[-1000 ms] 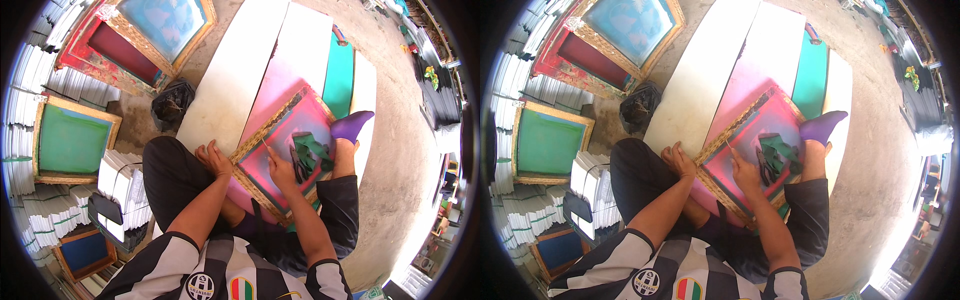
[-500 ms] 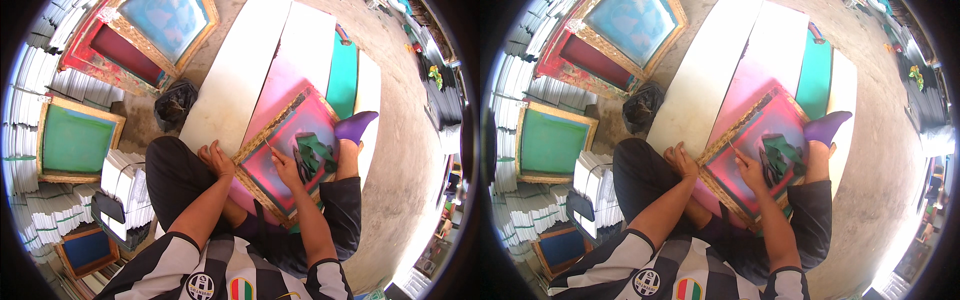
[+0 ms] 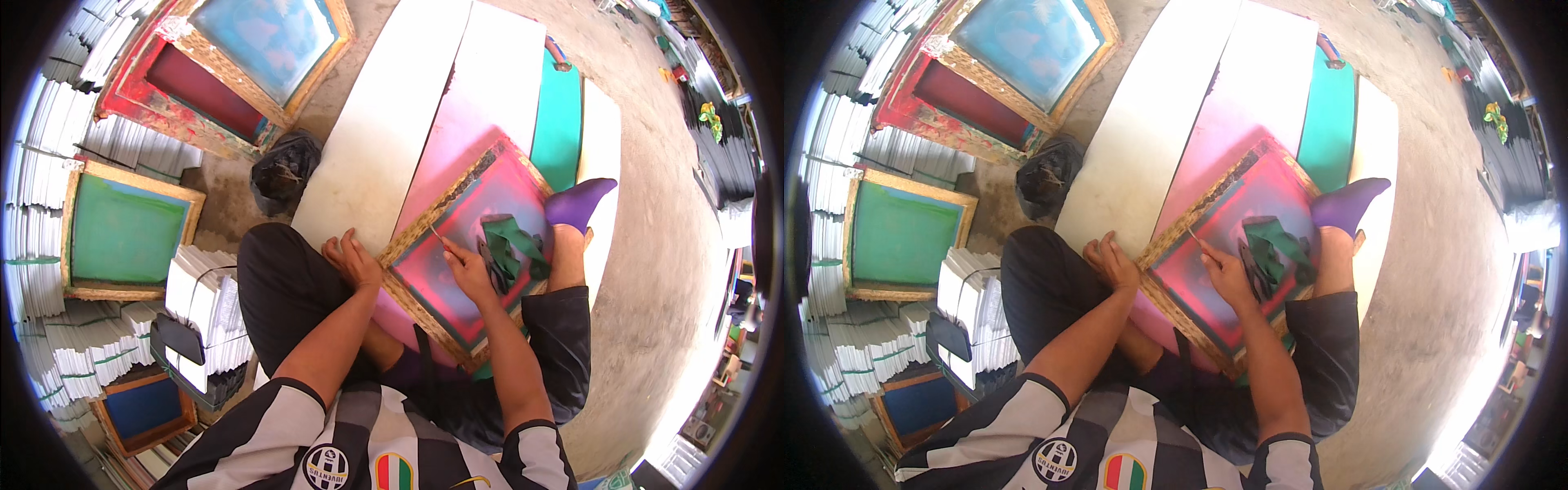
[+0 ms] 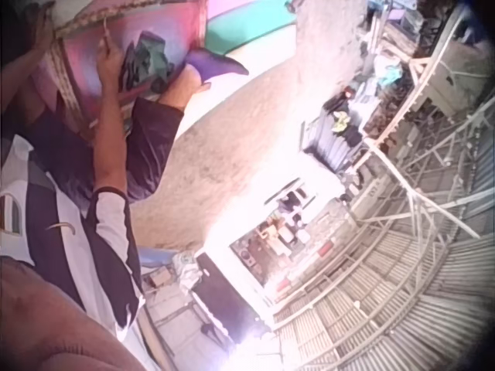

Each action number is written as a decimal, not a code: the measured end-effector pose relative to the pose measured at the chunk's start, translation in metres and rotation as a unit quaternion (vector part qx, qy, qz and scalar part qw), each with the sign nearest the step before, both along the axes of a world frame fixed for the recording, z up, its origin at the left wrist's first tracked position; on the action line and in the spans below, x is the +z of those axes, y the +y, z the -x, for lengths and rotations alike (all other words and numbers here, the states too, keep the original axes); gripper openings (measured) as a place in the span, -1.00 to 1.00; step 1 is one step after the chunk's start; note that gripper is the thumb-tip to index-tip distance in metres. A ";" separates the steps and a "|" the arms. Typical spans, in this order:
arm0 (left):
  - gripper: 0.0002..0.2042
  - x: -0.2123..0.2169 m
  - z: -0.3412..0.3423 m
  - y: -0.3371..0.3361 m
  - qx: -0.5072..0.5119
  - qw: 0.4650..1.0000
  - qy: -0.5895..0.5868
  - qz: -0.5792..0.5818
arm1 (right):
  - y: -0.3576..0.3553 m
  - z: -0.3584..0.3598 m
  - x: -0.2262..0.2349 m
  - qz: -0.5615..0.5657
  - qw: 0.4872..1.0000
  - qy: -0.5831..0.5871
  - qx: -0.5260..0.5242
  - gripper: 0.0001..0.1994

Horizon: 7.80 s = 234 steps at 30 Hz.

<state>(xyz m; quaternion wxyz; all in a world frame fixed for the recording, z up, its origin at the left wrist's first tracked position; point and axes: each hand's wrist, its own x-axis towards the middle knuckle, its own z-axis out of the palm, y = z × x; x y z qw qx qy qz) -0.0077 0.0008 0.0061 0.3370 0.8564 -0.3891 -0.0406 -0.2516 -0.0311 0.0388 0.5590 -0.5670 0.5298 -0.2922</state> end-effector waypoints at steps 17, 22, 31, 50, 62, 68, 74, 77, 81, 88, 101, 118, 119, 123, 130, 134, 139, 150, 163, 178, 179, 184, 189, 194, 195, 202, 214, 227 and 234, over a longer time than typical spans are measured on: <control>-0.73 -0.004 -0.004 0.000 0.004 1.000 -0.007 0.007 | 0.003 -0.009 0.025 0.117 0.939 0.314 0.077 -0.60; -0.73 -0.005 -0.001 0.001 -0.003 1.000 -0.025 0.008 | -0.001 -0.002 0.018 -0.012 0.996 0.090 0.014 -0.60; -0.74 -0.008 -0.001 -0.002 0.010 0.999 -0.035 0.030 | -0.014 0.006 0.014 -0.154 0.986 -0.062 -0.007 -0.60; -0.70 -0.006 -0.003 0.001 0.007 1.000 -0.013 0.008 | 0.005 -0.014 0.021 0.074 0.957 0.280 0.028 -0.58; -0.73 -0.005 -0.002 -0.002 0.019 0.999 -0.020 0.022 | -0.030 -0.006 0.067 -0.351 0.934 -0.049 -0.035 -0.55; -0.73 -0.001 0.002 -0.004 0.009 0.999 -0.031 0.026 | 0.013 -0.011 0.024 0.086 0.980 0.179 -0.013 -0.59; -0.73 -0.007 -0.003 -0.002 0.016 0.999 -0.024 0.028 | 0.017 -0.042 0.056 0.077 0.963 0.256 -0.011 -0.63; -0.72 -0.002 0.001 -0.003 0.014 1.000 -0.012 0.022 | 0.017 -0.047 0.063 0.060 0.950 0.307 -0.005 -0.63; -0.75 0.000 0.000 -0.001 0.010 1.000 0.009 0.018 | 0.017 -0.058 0.077 0.012 0.933 0.359 -0.006 -0.62; -0.74 -0.001 0.001 -0.002 0.018 0.999 0.029 0.024 | 0.018 -0.063 0.075 0.013 0.931 0.364 -0.015 -0.62; -0.73 0.004 0.001 -0.002 0.014 0.999 0.039 0.021 | 0.018 -0.070 0.085 -0.027 0.933 0.358 -0.028 -0.63; -0.73 0.010 0.002 -0.001 0.025 0.999 0.037 -0.002 | 0.008 -0.096 0.102 -0.051 0.852 0.516 0.074 -0.58; -0.73 0.010 0.003 -0.001 0.026 0.999 0.034 -0.006 | 0.011 -0.096 0.099 -0.049 0.846 0.525 0.074 -0.57; -0.73 0.009 0.007 -0.004 0.019 0.999 0.033 -0.002 | 0.016 -0.055 0.020 0.089 0.962 0.260 0.007 -0.54; -0.74 0.006 0.005 -0.007 0.018 0.999 0.031 0.010 | 0.009 -0.059 0.038 0.037 0.967 0.251 -0.002 -0.56; -0.74 0.004 0.004 -0.005 0.012 1.000 0.013 0.017 | 0.016 -0.041 0.005 0.055 0.980 0.191 -0.010 -0.55; -0.74 0.000 0.000 -0.001 0.019 1.000 0.015 0.013 | 0.019 -0.070 0.062 0.025 0.909 0.416 0.034 -0.55; -0.74 0.000 0.000 -0.001 0.011 0.999 0.029 0.023 | 0.010 -0.041 0.019 0.022 0.989 0.144 -0.031 -0.59; -0.74 -0.003 0.000 -0.001 0.013 0.999 0.025 0.024 | 0.025 -0.040 0.050 0.031 0.967 0.251 -0.012 -0.59; -0.74 0.004 0.008 -0.004 0.017 1.000 0.024 0.001 | 0.013 -0.051 0.037 0.077 0.933 0.351 0.033 -0.57; -0.74 0.005 0.010 -0.005 0.016 0.999 0.030 0.000 | 0.015 -0.039 0.016 0.124 0.963 0.239 -0.006 -0.56; -0.74 0.008 0.001 -0.001 0.015 1.000 0.020 -0.011 | 0.002 -0.074 0.096 -0.024 0.859 0.494 0.130 -0.55; -0.75 0.004 -0.001 -0.002 0.012 1.000 0.013 0.000 | 0.005 -0.063 0.087 -0.013 0.885 0.456 0.095 -0.55; -0.74 0.002 -0.001 -0.001 0.006 1.000 0.013 0.022 | 0.010 -0.066 0.088 -0.014 0.894 0.443 0.069 -0.55; -0.74 0.003 -0.001 -0.001 0.007 1.000 0.015 0.021 | 0.010 -0.067 0.090 -0.018 0.893 0.444 0.069 -0.55; -0.73 0.004 0.001 -0.001 0.011 1.000 0.022 0.018 | 0.011 -0.069 0.093 -0.013 0.895 0.442 0.063 -0.56; -0.74 0.001 0.001 -0.002 0.019 1.000 0.019 0.009 | 0.005 -0.079 0.110 -0.051 0.880 0.464 0.094 -0.52; -0.74 0.006 0.000 0.001 0.014 1.000 0.019 -0.013 | -0.003 -0.088 0.120 -0.129 0.851 0.491 0.131 -0.59; -0.74 0.002 0.006 -0.005 0.020 1.000 0.014 0.003 | 0.012 -0.049 0.039 -0.065 0.986 0.151 -0.025 -0.56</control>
